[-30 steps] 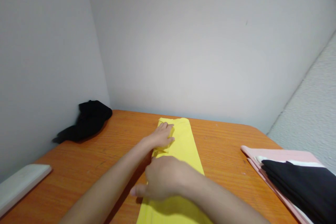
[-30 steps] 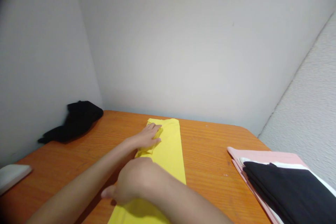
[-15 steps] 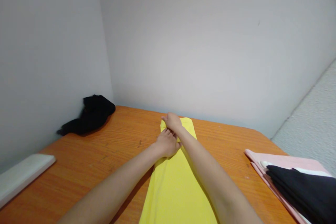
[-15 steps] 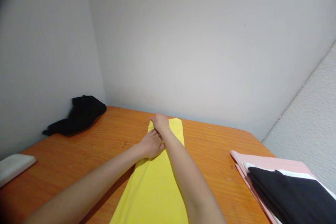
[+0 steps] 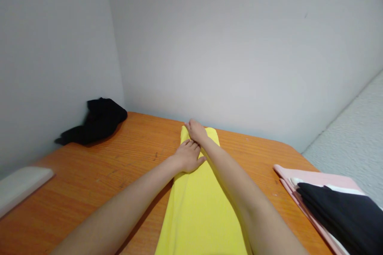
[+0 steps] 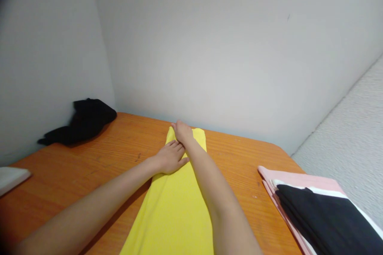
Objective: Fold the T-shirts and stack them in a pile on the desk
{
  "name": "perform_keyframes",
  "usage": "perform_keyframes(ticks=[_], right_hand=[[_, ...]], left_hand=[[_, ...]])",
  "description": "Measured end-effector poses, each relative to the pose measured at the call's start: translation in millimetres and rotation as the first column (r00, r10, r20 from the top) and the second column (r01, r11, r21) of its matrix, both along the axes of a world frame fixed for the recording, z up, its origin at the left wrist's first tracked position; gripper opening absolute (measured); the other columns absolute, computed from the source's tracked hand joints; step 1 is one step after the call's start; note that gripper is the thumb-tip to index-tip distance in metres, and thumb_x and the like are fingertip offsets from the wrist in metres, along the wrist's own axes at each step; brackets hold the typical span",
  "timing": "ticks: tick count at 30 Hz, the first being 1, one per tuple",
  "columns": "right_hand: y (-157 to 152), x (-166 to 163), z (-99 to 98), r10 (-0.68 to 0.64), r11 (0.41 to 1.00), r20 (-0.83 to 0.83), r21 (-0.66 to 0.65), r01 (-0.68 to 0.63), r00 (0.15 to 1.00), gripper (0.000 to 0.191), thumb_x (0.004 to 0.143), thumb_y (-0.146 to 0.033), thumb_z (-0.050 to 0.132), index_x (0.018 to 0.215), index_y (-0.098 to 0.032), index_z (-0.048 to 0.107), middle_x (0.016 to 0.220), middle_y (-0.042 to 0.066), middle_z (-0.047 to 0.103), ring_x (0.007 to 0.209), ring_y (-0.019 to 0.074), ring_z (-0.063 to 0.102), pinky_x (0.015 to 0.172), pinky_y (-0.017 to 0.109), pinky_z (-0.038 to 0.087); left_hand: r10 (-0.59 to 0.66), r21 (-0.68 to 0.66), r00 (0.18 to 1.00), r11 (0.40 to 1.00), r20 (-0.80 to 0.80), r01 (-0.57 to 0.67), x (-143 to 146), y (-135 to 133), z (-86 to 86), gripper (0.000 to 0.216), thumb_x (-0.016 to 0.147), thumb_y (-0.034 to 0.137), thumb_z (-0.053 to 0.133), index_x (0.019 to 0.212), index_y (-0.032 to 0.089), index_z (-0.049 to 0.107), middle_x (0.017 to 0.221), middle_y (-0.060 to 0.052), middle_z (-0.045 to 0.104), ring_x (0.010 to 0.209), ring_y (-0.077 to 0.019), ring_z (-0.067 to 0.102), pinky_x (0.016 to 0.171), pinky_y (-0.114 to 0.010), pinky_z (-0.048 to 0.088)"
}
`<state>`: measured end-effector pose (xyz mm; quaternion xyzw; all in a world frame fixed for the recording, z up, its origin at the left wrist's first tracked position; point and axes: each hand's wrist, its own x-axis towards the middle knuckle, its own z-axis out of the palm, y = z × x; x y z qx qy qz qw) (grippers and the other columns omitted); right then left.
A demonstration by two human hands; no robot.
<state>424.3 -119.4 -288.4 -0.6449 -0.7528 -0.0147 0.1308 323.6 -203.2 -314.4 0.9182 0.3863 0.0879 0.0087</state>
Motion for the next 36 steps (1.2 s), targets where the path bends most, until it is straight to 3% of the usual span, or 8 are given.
perform_keyframes(ticks=[5, 11, 14, 18, 22, 26, 32, 36], right_hand=[[-40, 52, -16.0, -0.053, 0.996, 0.032, 0.072, 0.051, 0.998, 0.048, 0.103, -0.039, 0.022, 0.127, -0.008, 0.051, 0.132, 0.021, 0.053, 0.129, 0.0283, 0.043, 0.106, 0.041, 0.03], [-59, 89, -46.4, -0.011, 0.99, 0.065, -0.136, 0.02, 0.998, 0.074, 0.098, -0.059, 0.014, 0.153, -0.009, 0.02, 0.16, 0.012, 0.011, 0.147, 0.0262, 0.007, 0.117, 0.047, 0.013], [-58, 84, -41.6, -0.04, 0.992, 0.109, -0.111, 0.052, 0.993, 0.073, 0.099, -0.057, 0.013, 0.152, -0.007, 0.022, 0.159, 0.013, 0.014, 0.147, 0.026, 0.006, 0.118, 0.049, 0.004], [-82, 64, -18.9, -0.09, 0.993, 0.17, 0.087, 0.076, 0.981, 0.073, 0.099, -0.053, 0.023, 0.148, 0.0, 0.028, 0.156, 0.021, 0.019, 0.147, 0.0277, 0.007, 0.117, 0.048, -0.003], [-149, 47, 7.0, -0.07, 0.989, 0.102, 0.134, 0.056, 0.992, 0.072, 0.099, -0.054, 0.026, 0.147, 0.0, 0.031, 0.156, 0.022, 0.02, 0.147, 0.0293, 0.009, 0.118, 0.048, 0.003], [-242, 41, 17.9, 0.045, 0.998, 0.037, 0.029, -0.046, 0.998, 0.069, 0.098, -0.053, 0.03, 0.146, -0.004, 0.035, 0.156, 0.018, 0.023, 0.147, 0.0279, 0.008, 0.119, 0.047, 0.005], [-356, 35, -5.6, 0.077, 0.972, -0.12, -0.21, -0.101, 0.99, 0.075, 0.096, -0.06, 0.029, 0.15, -0.009, 0.029, 0.158, 0.013, 0.019, 0.147, 0.0269, 0.009, 0.119, 0.047, 0.012], [-392, 28, -15.6, 0.03, 0.978, -0.151, -0.201, -0.06, 0.988, 0.077, 0.095, -0.062, 0.032, 0.152, -0.011, 0.026, 0.159, 0.01, 0.014, 0.147, 0.0282, 0.005, 0.119, 0.05, 0.01]], left_hand=[[-0.036, -0.051, 0.999, 0.998, 0.02, 0.037, -4, 8, -1.8, 0.069, 0.095, 0.055, 0.03, 0.147, 0.01, 0.033, 0.156, -0.016, 0.028, 0.146, -0.0277, 0.02, 0.116, -0.045, 0.015], [-0.03, -0.052, 0.997, 0.998, 0.076, 0.034, -3, 16, -11.7, 0.063, 0.097, 0.054, 0.026, 0.146, 0.015, 0.036, 0.155, -0.013, 0.031, 0.146, -0.0236, 0.021, 0.117, -0.043, 0.015], [-0.025, -0.019, 0.993, 0.999, 0.119, 0.027, -1, 16, -10.7, 0.055, 0.099, 0.049, 0.027, 0.141, 0.017, 0.044, 0.151, -0.011, 0.04, 0.143, -0.0219, 0.027, 0.116, -0.041, 0.02], [0.028, 0.051, 0.975, 0.998, 0.222, -0.04, -2, 2, 8.0, 0.045, 0.1, 0.037, 0.028, 0.131, 0.014, 0.052, 0.144, -0.014, 0.048, 0.137, -0.0218, 0.037, 0.115, -0.038, 0.023], [0.135, 0.079, 0.935, 0.982, 0.328, -0.17, -19, -30, 42.2, 0.041, 0.099, 0.031, 0.03, 0.132, 0.014, 0.048, 0.142, -0.013, 0.047, 0.134, -0.0217, 0.039, 0.113, -0.036, 0.026], [0.292, -0.008, 0.889, 0.951, 0.354, -0.31, -58, -82, 64.1, 0.029, 0.094, 0.024, 0.038, 0.112, 0.015, 0.058, 0.115, -0.012, 0.063, 0.109, -0.0233, 0.057, 0.094, -0.034, 0.042], [0.397, -0.167, 0.878, 0.916, 0.266, -0.364, -97, -188, 40.6, 0.03, 0.091, 0.036, 0.045, 0.074, 0.019, 0.062, 0.082, -0.009, 0.069, 0.077, -0.0232, 0.062, 0.067, -0.031, 0.042], [0.413, -0.193, 0.875, 0.908, 0.254, -0.372, -91, -218, 28.2, 0.025, 0.087, 0.038, 0.052, 0.073, 0.019, 0.06, 0.084, -0.01, 0.068, 0.082, -0.0251, 0.062, 0.072, -0.033, 0.042]])
